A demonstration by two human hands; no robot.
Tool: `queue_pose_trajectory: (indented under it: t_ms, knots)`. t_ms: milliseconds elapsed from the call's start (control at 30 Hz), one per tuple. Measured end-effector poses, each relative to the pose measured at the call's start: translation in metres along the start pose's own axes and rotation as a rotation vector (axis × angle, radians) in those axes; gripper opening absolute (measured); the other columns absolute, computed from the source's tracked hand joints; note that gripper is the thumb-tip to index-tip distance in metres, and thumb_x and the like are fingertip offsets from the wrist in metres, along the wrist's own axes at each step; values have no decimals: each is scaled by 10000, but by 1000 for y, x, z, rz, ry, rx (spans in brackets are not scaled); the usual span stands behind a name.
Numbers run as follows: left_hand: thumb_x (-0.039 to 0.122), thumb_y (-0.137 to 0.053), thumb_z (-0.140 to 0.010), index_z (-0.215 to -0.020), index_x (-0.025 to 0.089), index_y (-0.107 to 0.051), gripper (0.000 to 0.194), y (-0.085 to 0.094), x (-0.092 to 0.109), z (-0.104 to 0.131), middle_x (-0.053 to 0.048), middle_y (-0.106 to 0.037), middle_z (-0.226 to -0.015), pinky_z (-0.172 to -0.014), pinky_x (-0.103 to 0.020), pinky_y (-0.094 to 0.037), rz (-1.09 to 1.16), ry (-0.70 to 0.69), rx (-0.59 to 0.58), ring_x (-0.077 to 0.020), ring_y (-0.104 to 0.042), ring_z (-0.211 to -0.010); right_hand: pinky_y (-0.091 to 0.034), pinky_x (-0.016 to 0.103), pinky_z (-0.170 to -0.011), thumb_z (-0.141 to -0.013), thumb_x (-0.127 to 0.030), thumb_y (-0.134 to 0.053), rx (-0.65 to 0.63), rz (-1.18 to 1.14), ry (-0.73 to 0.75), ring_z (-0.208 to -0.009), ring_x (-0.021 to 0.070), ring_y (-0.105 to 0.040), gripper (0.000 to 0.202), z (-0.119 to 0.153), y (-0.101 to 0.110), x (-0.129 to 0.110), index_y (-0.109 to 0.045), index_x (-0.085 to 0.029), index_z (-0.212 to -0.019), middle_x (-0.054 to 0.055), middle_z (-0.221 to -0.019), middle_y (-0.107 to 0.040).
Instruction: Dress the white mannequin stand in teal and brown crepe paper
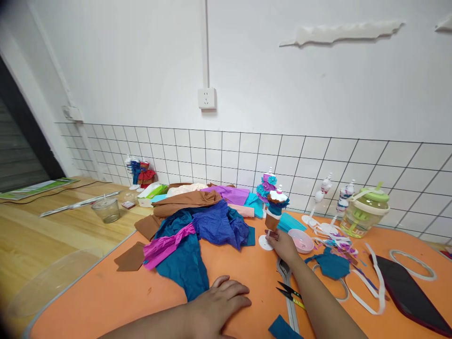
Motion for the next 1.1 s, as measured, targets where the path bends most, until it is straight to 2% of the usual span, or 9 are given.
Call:
queue_pose_trajectory:
  t_ms: [100,200,267,333,500,600,733,867,1100]
  knots:
    - [637,-480,-839,-1383,261,-410,666,3,4,2,-120,-449,-1450,-1152,-557,-153,1,12,25,-315,-394,-1346,-523,346,-769,-731,-272,-529,97,34,-58,-995,293,-685,369,13,17,-5,-659,-202,-1069,72,-963,-767]
    - [679,-512,-796,-1390,256,-408,736,4,6,3,-130,-442,-1456,-1147,-572,-149,-4,14,33,-326,-388,-1349,-497,340,-767,-775,-278,-454,189,63,-97,-1005,286,-671,374,42,36,-12,-632,-220,-1098,62,-995,-756]
    - [687,-526,-781,-1392,251,-407,760,4,7,2,-136,-437,-1459,-1142,-579,-152,-14,18,33,-327,-382,-1352,-489,320,-715,-789,-296,-450,147,110,-78,-909,261,-682,328,67,42,-19,-645,-233,-1045,47,-951,-752]
    - [679,-524,-790,-1390,244,-409,750,2,7,1,-144,-432,-1461,-1139,-580,-159,-31,27,26,-328,-378,-1353,-480,314,-679,-803,-330,-470,38,208,-44,-836,245,-673,305,92,41,-25,-659,-244,-1027,40,-914,-742]
    - [680,-540,-783,-1396,237,-414,767,0,6,-3,-153,-442,-1451,-1130,-570,-190,-77,18,19,-341,-383,-1346,-464,335,-749,-830,-373,-505,-94,440,36,-938,263,-629,303,134,38,-27,-694,-231,-1020,80,-969,-710]
    - [645,-539,-812,-1392,240,-430,715,4,6,-4,-142,-459,-1448,-1123,-538,-233,-116,-10,24,-323,-403,-1339,-451,333,-757,-820,-372,-540,-138,508,52,-931,260,-622,289,137,43,-21,-700,-226,-1011,81,-950,-706]
    - [545,-510,-882,-1336,236,-505,549,10,7,-5,-110,-516,-1414,-1101,-450,-309,-153,-54,42,-277,-482,-1284,-430,295,-655,-808,-379,-570,-217,505,54,-884,248,-631,253,132,52,-11,-719,-257,-971,62,-945,-712]
    - [502,-527,-889,-1253,219,-578,464,12,8,-5,-105,-588,-1329,-1077,-406,-347,-187,-103,74,-264,-531,-1229,-419,282,-629,-808,-366,-573,-300,505,62,-862,240,-641,247,131,58,-2,-718,-278,-986,50,-961,-715]
    - [438,-496,-912,-1187,211,-588,368,14,15,-8,-97,-613,-1254,-1025,-363,-392,-246,-92,103,-241,-568,-1150,-412,282,-653,-772,-231,-586,-301,524,79,-876,241,-647,265,130,66,1,-721,-263,-998,53,-988,-720]
Point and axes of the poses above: each hand's wrist, its own z-axis away from the middle knuckle, its own y-axis out of the back of the hand, x = y × z, the point moved 5 cm from there along -z, towards the middle knuckle
